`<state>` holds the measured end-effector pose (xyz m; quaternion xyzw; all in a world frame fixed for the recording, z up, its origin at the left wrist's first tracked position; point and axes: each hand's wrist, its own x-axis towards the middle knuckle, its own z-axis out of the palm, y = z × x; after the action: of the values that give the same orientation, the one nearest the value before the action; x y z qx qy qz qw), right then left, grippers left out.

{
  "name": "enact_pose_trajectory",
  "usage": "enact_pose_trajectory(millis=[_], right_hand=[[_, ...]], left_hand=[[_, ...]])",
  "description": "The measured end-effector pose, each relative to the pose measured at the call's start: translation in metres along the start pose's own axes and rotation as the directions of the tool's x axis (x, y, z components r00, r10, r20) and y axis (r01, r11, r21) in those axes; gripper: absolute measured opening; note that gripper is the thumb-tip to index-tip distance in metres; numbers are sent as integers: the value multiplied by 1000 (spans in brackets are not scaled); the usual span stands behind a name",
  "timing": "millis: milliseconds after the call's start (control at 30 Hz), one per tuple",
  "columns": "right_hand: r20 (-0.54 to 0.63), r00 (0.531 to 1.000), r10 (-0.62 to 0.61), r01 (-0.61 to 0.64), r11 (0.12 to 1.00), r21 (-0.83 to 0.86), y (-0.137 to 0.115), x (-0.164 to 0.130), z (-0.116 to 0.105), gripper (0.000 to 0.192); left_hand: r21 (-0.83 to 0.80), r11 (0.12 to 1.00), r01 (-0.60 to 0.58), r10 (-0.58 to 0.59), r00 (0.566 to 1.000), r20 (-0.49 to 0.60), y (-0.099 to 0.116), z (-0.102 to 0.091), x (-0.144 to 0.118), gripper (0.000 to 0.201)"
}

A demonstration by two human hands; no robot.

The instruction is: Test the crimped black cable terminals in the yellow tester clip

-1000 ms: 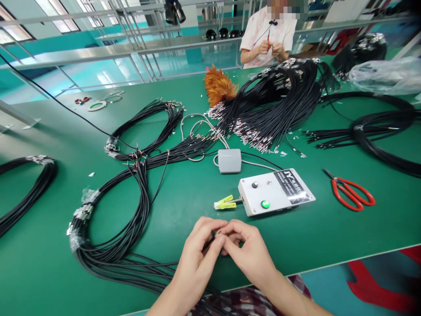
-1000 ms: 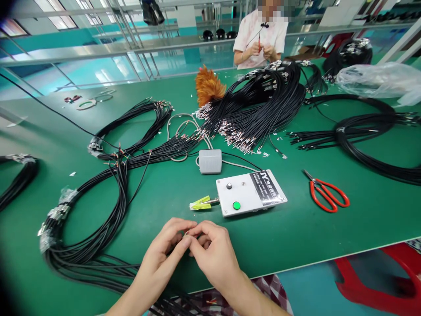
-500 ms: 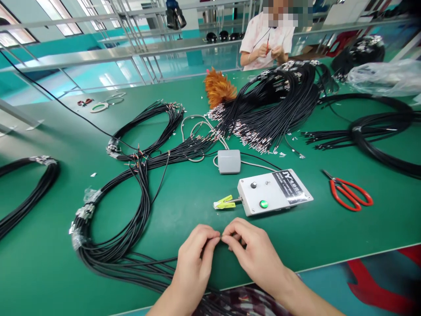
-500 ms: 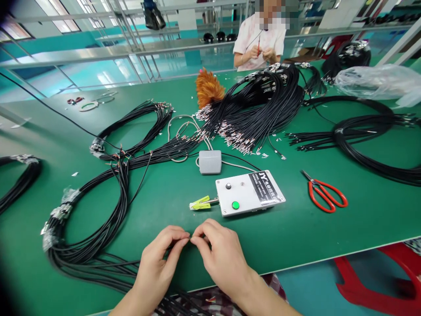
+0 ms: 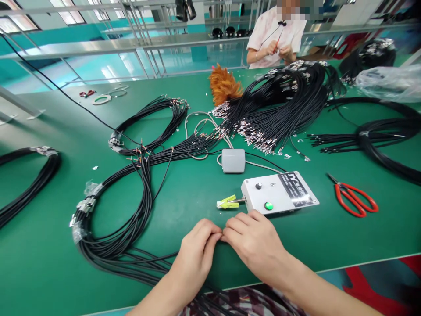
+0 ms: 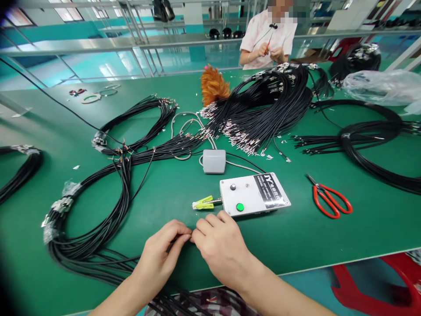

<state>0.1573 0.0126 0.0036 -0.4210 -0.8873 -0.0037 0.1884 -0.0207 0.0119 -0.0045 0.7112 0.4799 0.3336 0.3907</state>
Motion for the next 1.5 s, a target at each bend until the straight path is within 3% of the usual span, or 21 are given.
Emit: enact_pose_trajectory(millis=[100, 167, 267, 367, 433, 967, 1333, 1433, 1500], right_hand=[[-51, 998, 41, -42, 998, -35, 12, 2, -9, 19], [-54, 995, 86, -91, 992, -83, 22, 11, -15, 8], [75, 987, 144, -132, 980, -150, 34, 28, -16, 15], [251, 948, 196, -158, 974, -164, 41, 43, -11, 9], [307, 927, 217, -172, 971, -168, 42, 48, -9, 10], [315, 925, 211, -156, 969, -191, 44, 55, -13, 13], [215, 954, 210, -178, 971, -158, 40, 45, -12, 20], [60, 980, 192, -187, 979, -87, 44, 23, -25, 22], [-108, 966, 234, -240, 970, -46, 47, -1, -34, 21]], left_hand=[[-54, 993, 107, -110, 993, -51, -1, -2, 6, 17], [-135, 969, 209, -220, 973, -68, -2, -4, 13, 15], [-245, 932, 267, -289, 955, -60, -3, -7, 26, 14], [-316, 904, 289, -319, 947, -48, -5, -8, 38, 14], [-333, 894, 300, -333, 942, -45, -8, -8, 43, 15], [-266, 910, 318, -344, 938, -54, -21, 5, 53, 14], [-213, 927, 308, -333, 939, -89, -20, 7, 54, 13], [-199, 930, 308, -329, 941, -80, -20, 5, 54, 13], [-196, 932, 305, -325, 943, -77, -20, 4, 54, 13]])
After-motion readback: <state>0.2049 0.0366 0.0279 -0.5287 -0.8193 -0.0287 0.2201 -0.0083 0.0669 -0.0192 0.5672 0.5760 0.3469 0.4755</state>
